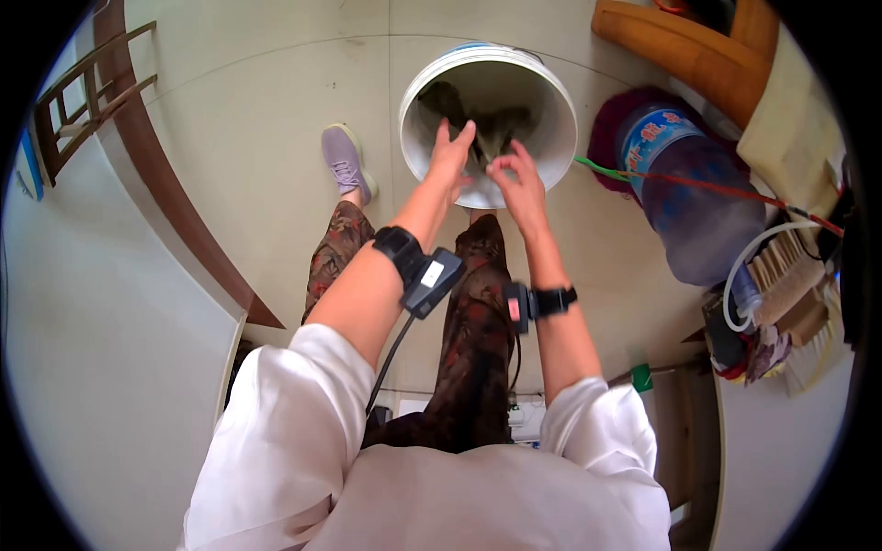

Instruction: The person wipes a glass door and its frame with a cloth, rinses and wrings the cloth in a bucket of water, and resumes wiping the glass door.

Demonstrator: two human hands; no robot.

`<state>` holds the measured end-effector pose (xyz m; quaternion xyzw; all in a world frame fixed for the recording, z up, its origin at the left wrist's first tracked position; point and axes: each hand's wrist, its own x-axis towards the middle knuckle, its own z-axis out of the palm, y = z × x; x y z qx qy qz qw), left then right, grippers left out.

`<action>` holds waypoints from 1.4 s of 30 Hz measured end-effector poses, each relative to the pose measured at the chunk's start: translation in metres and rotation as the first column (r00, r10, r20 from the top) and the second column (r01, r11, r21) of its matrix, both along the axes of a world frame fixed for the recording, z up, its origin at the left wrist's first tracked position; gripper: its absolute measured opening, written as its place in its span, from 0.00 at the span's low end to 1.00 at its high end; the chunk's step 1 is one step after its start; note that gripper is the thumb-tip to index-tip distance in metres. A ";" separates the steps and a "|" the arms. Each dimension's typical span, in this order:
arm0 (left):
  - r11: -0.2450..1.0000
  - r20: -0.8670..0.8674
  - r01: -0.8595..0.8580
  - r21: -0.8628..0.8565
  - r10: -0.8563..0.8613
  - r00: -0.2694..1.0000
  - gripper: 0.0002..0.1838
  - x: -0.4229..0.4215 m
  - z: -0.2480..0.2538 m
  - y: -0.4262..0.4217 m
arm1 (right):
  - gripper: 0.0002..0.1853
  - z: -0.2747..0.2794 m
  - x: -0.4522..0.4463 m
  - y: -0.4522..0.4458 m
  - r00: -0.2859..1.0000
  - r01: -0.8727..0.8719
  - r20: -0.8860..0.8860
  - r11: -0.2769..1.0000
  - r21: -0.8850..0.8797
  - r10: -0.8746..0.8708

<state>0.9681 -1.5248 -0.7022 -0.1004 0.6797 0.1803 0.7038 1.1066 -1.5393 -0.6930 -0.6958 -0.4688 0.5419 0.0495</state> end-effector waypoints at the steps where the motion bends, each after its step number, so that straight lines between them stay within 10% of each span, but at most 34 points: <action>1: 0.994 0.056 -0.105 -0.017 0.106 0.993 0.46 0.002 0.004 0.008 | 0.08 0.018 0.004 -0.006 1.000 0.002 0.003 1.000 0.003 -0.002; 8: 0.940 0.161 -0.338 -0.039 0.340 0.927 0.38 0.017 -0.019 -0.020 | 0.08 0.046 0.020 -0.029 0.829 0.340 -0.316 0.864 -0.370 -0.462; 10: 0.942 0.133 -0.329 -0.069 0.335 0.933 0.28 0.017 -0.025 -0.033 | 0.10 0.043 0.001 -0.016 0.480 0.712 -0.275 0.553 -0.432 -0.833; 12: 0.943 0.110 -0.319 -0.095 0.328 0.938 0.21 0.016 -0.007 -0.029 | 0.13 0.036 -0.006 -0.006 0.402 0.695 -0.348 0.530 -0.487 -0.847; 19: 0.939 0.251 -0.332 -0.090 0.344 0.905 0.32 0.011 0.036 -0.023 | 0.39 -0.002 -0.020 0.010 0.464 0.680 -0.353 0.582 -0.447 -0.812; 26: 0.984 0.450 -0.078 0.161 -0.003 0.893 0.42 0.000 0.057 -0.010 | 0.31 -0.001 -0.014 0.018 0.446 0.512 -0.443 0.627 -0.587 -0.778; 30: 0.959 0.495 0.177 0.221 -0.267 0.827 0.45 -0.005 0.043 -0.015 | 0.21 -0.009 -0.008 0.022 0.782 0.403 -0.337 0.838 -0.369 -0.524; 39: 0.860 0.358 0.374 0.348 -0.491 0.795 0.36 0.009 0.004 -0.032 | 0.21 -0.041 -0.007 0.029 0.979 0.104 -0.158 0.985 -0.140 -0.126; 42: 0.693 -0.016 0.515 0.505 -0.589 0.808 0.29 0.017 0.000 -0.035 | 0.25 -0.048 -0.005 0.035 0.998 -0.054 -0.035 0.982 -0.180 0.048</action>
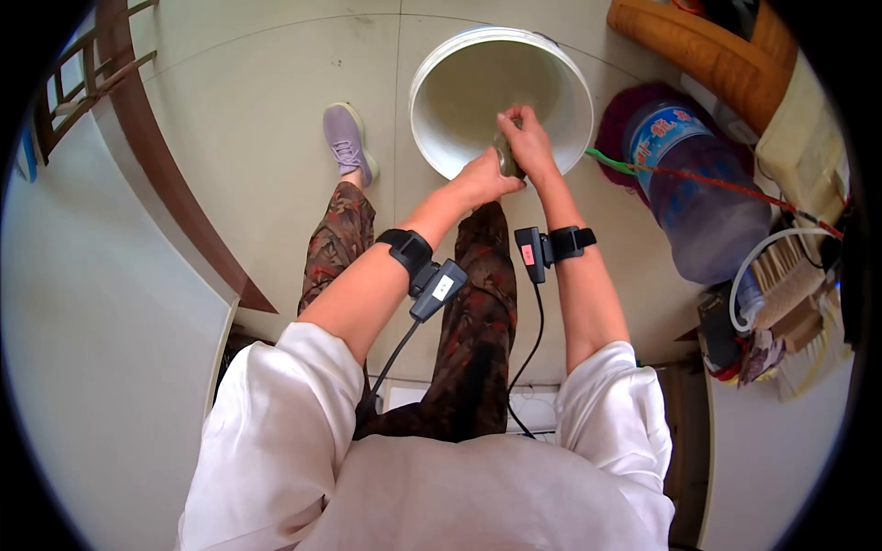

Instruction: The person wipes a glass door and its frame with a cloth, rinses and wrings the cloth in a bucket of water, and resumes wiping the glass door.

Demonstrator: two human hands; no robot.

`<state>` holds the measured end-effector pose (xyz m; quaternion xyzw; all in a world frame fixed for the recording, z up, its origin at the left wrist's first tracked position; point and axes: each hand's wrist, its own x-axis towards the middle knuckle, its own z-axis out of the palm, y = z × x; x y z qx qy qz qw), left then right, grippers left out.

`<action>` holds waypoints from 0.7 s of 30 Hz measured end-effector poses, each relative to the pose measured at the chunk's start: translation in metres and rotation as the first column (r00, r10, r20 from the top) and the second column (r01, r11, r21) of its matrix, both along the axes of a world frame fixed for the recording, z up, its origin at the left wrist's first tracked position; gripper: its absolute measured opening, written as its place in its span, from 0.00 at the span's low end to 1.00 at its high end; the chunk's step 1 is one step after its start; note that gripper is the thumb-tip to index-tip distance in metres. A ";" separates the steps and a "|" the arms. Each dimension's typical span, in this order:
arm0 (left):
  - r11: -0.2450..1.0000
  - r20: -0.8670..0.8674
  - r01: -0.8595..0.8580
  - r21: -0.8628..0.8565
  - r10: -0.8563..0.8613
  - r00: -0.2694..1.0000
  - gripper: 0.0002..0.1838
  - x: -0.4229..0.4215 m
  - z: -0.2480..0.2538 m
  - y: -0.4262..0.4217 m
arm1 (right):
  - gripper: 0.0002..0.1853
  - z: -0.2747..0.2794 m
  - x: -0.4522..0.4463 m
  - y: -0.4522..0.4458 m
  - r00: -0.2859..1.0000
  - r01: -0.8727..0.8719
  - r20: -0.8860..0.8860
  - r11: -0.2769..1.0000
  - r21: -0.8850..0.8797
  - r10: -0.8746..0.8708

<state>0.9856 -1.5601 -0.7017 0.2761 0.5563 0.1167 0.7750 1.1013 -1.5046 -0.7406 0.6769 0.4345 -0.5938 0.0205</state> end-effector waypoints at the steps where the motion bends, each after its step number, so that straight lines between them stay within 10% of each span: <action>1: 0.998 -0.117 0.060 0.007 -0.059 0.991 0.26 0.003 0.004 0.001 | 0.27 0.000 0.000 0.002 0.991 -0.088 0.086 0.989 -0.115 0.099; 3: 0.992 -0.234 0.122 0.008 -0.117 0.965 0.23 -0.001 0.019 0.014 | 0.28 0.002 0.002 0.006 0.995 0.078 -0.037 0.959 -0.273 -0.092; 6: 0.853 0.001 -0.221 -0.473 0.251 0.968 0.17 -0.006 0.023 0.020 | 0.31 0.013 0.008 0.015 0.921 0.225 -0.157 0.818 -0.529 -0.356; 8: 0.435 0.149 -0.376 -0.818 0.792 0.592 0.12 -0.006 0.022 0.018 | 0.31 0.027 0.011 0.011 0.587 0.394 -0.367 0.651 -0.649 -0.722; 13: 0.134 0.083 -0.316 -0.939 0.982 0.169 0.14 0.001 0.040 0.014 | 0.38 0.037 0.002 -0.001 0.069 0.344 -0.518 0.507 -0.790 -0.853; 16: -0.018 -0.017 -0.196 -0.980 1.000 -0.006 0.16 0.005 0.051 0.009 | 0.36 0.047 -0.011 0.001 0.012 0.320 -0.533 0.508 -0.800 -0.846; 21: 0.143 0.136 -0.247 -0.958 0.990 0.045 0.17 -0.002 0.060 0.006 | 0.26 0.037 -0.002 0.013 0.165 0.252 -0.564 0.587 -0.769 -0.809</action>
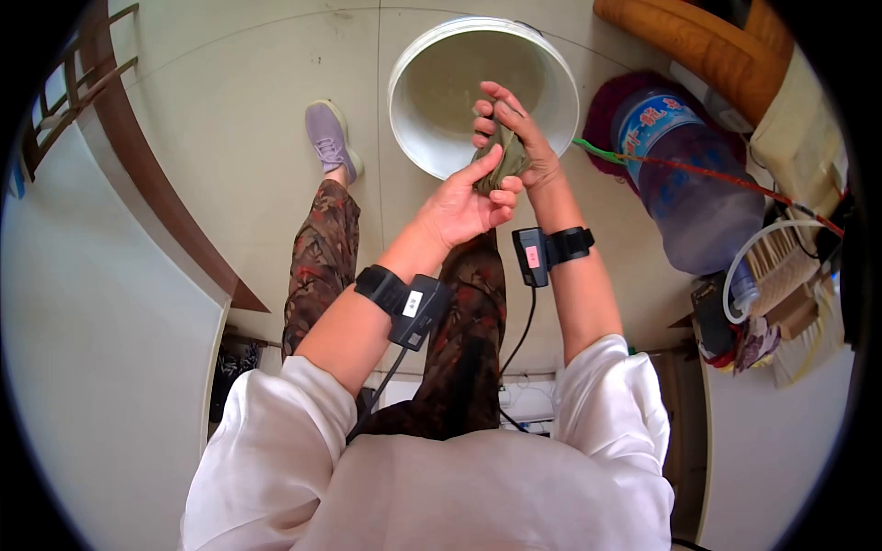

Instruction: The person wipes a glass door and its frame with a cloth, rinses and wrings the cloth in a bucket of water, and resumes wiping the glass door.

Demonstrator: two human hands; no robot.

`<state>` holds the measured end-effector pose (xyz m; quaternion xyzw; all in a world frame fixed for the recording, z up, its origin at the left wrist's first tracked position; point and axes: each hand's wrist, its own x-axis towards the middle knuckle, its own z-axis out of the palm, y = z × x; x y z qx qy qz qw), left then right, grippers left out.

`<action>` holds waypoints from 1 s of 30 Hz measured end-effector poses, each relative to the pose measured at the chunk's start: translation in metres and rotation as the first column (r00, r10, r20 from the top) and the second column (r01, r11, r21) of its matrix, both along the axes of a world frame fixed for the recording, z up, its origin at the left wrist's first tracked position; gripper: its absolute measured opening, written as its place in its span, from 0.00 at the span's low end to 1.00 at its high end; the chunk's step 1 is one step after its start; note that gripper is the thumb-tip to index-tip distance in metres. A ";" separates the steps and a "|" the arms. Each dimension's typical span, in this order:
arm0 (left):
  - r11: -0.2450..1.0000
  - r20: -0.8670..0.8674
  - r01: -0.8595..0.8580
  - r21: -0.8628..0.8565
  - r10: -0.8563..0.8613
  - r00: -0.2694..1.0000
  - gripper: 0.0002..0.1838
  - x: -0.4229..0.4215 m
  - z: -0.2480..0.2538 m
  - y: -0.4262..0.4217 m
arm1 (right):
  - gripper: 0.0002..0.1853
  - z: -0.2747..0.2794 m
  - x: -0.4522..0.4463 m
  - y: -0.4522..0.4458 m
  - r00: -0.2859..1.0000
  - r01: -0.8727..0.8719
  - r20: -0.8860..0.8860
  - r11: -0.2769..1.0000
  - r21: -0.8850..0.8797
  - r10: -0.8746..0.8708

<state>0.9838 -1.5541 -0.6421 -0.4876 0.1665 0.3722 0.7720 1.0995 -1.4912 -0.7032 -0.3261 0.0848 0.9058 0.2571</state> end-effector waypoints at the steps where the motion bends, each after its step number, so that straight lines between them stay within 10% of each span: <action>1: 0.995 0.002 0.077 0.065 -0.077 0.997 0.16 -0.003 -0.002 -0.001 | 0.22 0.001 0.003 0.003 0.978 -0.142 0.158 0.990 0.000 0.140; 6: 0.881 -0.222 0.425 0.207 -0.381 0.898 0.16 -0.008 -0.003 0.006 | 0.17 0.014 0.003 0.028 0.766 -0.514 0.457 0.857 0.015 0.452; 11: 0.506 -0.607 0.837 0.208 -0.605 0.516 0.18 -0.003 -0.013 0.017 | 0.17 -0.002 0.005 0.029 0.648 -0.625 0.537 0.780 -0.032 0.540; 16: 0.228 -0.838 0.970 0.088 -0.509 0.196 0.24 0.004 -0.024 0.024 | 0.17 -0.032 0.009 0.015 0.577 -0.651 0.610 0.757 -0.056 0.543; 21: -0.268 -0.864 0.898 -0.348 -0.279 -0.418 0.29 0.023 -0.046 0.018 | 0.15 -0.058 0.008 0.000 0.342 -0.714 0.819 0.694 -0.093 0.461; 27: -0.233 -0.869 0.867 -0.440 -0.132 -0.477 0.30 0.024 -0.054 0.016 | 0.14 -0.078 0.002 -0.012 -0.232 -0.843 0.968 0.478 -0.248 0.092; 28: -0.233 -0.869 0.866 -0.442 -0.129 -0.478 0.30 0.021 -0.053 0.017 | 0.14 -0.078 0.003 -0.011 -0.231 -0.842 0.969 0.480 -0.245 0.090; 30: -0.193 -0.876 0.878 -0.439 -0.128 -0.466 0.28 0.013 -0.039 0.025 | 0.17 -0.068 0.005 -0.007 0.181 -0.586 0.920 0.789 -0.183 0.348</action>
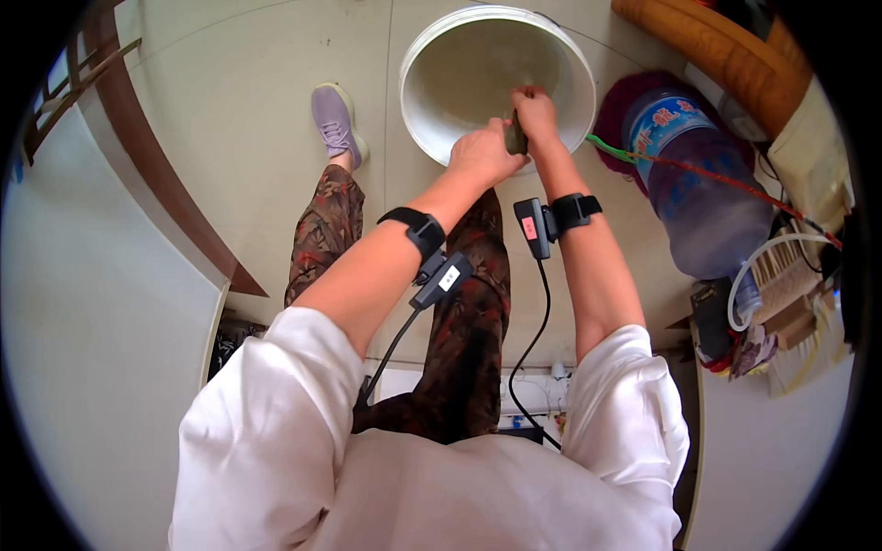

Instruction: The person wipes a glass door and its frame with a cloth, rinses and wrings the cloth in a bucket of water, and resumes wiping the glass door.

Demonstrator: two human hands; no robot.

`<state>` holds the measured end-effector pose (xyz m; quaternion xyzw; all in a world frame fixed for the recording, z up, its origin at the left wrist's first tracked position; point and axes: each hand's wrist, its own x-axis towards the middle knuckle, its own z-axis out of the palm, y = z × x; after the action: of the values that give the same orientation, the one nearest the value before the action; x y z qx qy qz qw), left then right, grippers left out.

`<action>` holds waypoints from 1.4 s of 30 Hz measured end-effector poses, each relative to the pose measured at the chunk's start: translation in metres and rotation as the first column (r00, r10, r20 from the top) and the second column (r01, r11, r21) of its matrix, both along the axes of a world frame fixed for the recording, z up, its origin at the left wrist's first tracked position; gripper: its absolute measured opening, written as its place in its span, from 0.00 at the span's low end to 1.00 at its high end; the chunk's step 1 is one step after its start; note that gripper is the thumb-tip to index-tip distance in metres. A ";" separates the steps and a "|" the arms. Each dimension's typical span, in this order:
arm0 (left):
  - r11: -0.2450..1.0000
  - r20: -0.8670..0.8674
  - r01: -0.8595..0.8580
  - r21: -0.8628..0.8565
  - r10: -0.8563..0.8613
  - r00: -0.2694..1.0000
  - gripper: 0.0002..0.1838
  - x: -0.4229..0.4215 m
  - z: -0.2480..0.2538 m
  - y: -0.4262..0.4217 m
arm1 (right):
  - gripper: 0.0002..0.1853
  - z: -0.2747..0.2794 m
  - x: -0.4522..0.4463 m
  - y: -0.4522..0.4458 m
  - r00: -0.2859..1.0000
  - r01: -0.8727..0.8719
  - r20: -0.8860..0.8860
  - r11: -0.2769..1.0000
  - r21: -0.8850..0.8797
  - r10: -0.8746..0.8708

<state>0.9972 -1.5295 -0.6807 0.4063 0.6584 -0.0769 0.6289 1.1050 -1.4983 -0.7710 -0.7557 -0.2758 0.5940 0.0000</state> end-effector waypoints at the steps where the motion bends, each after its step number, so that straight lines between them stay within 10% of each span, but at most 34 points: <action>1: 1.000 0.004 0.001 0.002 -0.001 1.000 0.28 -0.004 0.000 0.001 | 0.17 0.006 0.001 0.001 1.000 0.001 0.004 1.000 0.002 -0.001; 4: 0.932 0.174 -0.282 -0.227 0.324 0.930 0.25 -0.018 -0.003 -0.002 | 0.26 0.032 0.000 0.011 0.948 0.179 -0.229 0.965 -0.189 -0.221; 6: 0.615 0.353 -0.444 -0.652 0.764 0.541 0.21 -0.030 -0.003 -0.005 | 0.26 0.055 0.002 0.018 0.869 0.250 -0.378 0.943 -0.222 -0.319; 9: 0.308 0.205 -0.429 -0.849 0.941 0.270 0.17 -0.045 0.011 -0.004 | 0.32 0.064 0.009 0.019 0.737 0.188 -0.612 0.957 -0.220 -0.286; 15: -0.089 -0.047 -0.119 -0.989 0.948 -0.314 0.20 -0.035 0.034 -0.021 | 0.38 0.087 0.006 0.018 0.104 0.338 -0.929 0.891 -0.304 -0.356; 17: -0.117 -0.135 0.068 -0.991 0.876 -0.463 0.21 -0.027 0.041 -0.028 | 0.33 0.091 0.004 0.020 0.126 0.334 -0.945 0.910 -0.246 -0.301; 21: -0.073 -0.111 0.097 -0.993 0.863 -0.493 0.26 -0.013 0.051 -0.034 | 0.20 0.106 -0.003 0.027 0.208 0.310 -0.870 0.874 -0.375 -0.447; 23: -0.081 -0.102 0.063 -0.995 0.876 -0.472 0.28 -0.012 0.054 -0.034 | 0.16 0.108 -0.006 0.033 0.640 0.175 -0.702 0.949 -0.261 -0.311; 31: 0.049 0.065 -0.342 -0.938 0.997 -0.035 0.20 -0.012 0.051 -0.024 | 0.11 0.081 0.006 0.008 0.660 0.310 -0.682 0.941 -0.135 -0.315; 42: -0.070 -0.058 -0.003 -0.998 0.844 -0.533 0.24 -0.005 0.078 -0.014 | 0.09 0.134 -0.007 -0.007 -0.047 0.554 -0.747 0.605 -0.572 -0.664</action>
<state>0.9925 -1.5433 -0.6024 -0.4634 0.0758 0.3878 0.7932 1.0982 -1.5050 -0.6373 -0.3022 0.1725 0.8551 0.3844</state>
